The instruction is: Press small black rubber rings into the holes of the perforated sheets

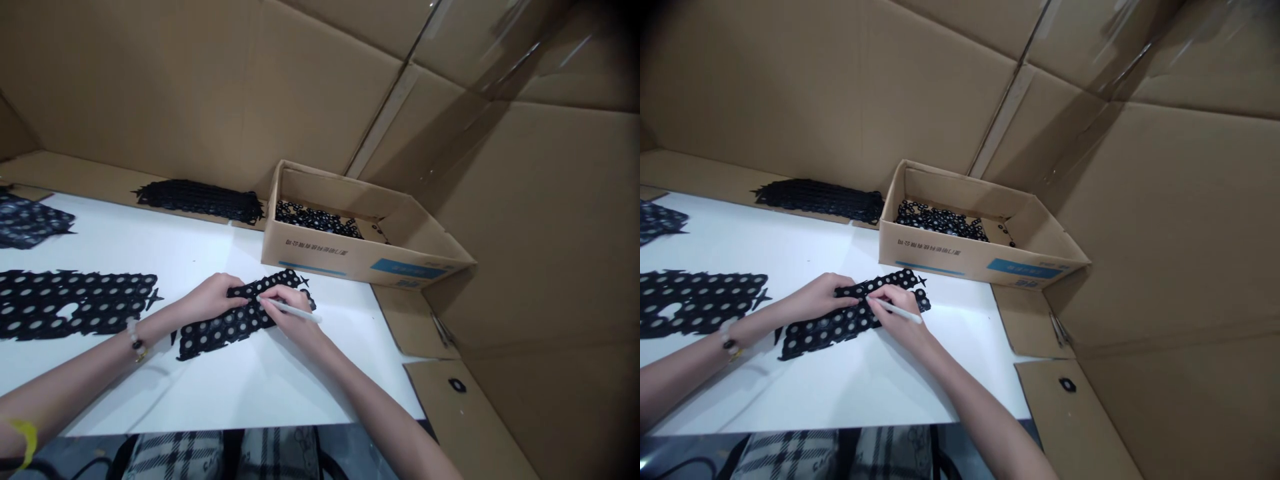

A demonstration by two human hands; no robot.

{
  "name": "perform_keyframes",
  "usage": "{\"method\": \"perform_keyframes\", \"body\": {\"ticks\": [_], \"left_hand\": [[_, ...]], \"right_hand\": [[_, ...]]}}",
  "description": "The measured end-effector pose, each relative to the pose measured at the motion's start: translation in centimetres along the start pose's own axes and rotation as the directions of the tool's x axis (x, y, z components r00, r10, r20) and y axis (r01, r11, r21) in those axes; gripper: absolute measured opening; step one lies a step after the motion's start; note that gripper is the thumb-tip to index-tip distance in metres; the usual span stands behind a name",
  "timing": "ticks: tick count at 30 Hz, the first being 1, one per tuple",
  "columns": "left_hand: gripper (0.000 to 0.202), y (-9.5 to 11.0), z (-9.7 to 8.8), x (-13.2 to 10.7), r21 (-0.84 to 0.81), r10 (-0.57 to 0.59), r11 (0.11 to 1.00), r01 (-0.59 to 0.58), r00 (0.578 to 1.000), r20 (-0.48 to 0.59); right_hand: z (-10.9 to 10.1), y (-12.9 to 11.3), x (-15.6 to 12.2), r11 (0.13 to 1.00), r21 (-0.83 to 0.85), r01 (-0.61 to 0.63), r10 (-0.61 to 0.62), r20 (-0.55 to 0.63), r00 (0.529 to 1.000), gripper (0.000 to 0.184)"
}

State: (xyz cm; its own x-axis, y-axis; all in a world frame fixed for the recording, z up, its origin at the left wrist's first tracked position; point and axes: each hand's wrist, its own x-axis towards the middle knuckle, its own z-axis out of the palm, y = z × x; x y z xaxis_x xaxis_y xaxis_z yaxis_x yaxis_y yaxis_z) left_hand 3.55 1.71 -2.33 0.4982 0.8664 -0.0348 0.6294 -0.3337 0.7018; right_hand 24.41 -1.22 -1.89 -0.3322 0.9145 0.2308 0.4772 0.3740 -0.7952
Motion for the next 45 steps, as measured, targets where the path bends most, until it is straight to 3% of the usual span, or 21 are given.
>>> {"method": "perform_keyframes", "body": {"ticks": [9,16,21,25,28,32,36,42,45], "left_hand": [[0.03,0.3,0.2,0.1,-0.014,0.011,1.0,-0.011,1.0,-0.014],[0.029,1.2,0.4,-0.2,0.007,0.046,0.999,-0.046,0.998,-0.052],[0.027,0.5,-0.4,-0.2,-0.022,0.007,1.0,-0.006,0.999,0.035],[0.021,0.0,-1.3,0.0,-0.013,-0.036,0.999,0.036,0.999,0.003],[0.021,0.2,-1.5,0.1,-0.043,0.006,0.999,-0.007,1.0,-0.016],[0.023,0.3,-1.1,0.1,-0.05,0.046,0.998,-0.048,0.998,-0.046],[0.023,0.0,-1.0,0.1,-0.02,0.062,0.998,-0.063,0.998,-0.032],[0.024,0.1,-1.3,0.2,-0.022,0.186,0.982,-0.186,0.982,0.028],[0.022,0.3,-1.4,0.2,-0.029,0.164,0.986,-0.164,0.986,0.021]], "right_hand": [[0.0,0.3,0.1,0.999,0.032,-0.02,0.02,-0.004,1.0,0.011],[1.3,0.3,-0.1,1.0,0.026,0.018,-0.017,-0.046,0.999,0.012],[1.3,0.4,-0.1,1.0,0.011,0.018,-0.018,-0.044,0.999,0.011],[0.2,0.3,0.0,0.999,-0.038,0.003,-0.006,-0.071,0.997,0.012],[-0.5,0.3,0.0,0.999,-0.034,0.027,-0.031,-0.117,0.993,0.014],[-1.0,0.3,0.0,0.989,-0.003,0.148,-0.145,-0.226,0.963,0.013],[-1.2,0.5,0.2,0.982,0.123,0.144,-0.1,-0.307,0.946,0.012],[-1.0,0.2,0.5,0.976,0.207,0.071,-0.069,-0.017,0.997,0.009],[-1.1,-0.2,0.5,0.989,0.147,0.024,-0.02,-0.026,0.999,0.009]]}}
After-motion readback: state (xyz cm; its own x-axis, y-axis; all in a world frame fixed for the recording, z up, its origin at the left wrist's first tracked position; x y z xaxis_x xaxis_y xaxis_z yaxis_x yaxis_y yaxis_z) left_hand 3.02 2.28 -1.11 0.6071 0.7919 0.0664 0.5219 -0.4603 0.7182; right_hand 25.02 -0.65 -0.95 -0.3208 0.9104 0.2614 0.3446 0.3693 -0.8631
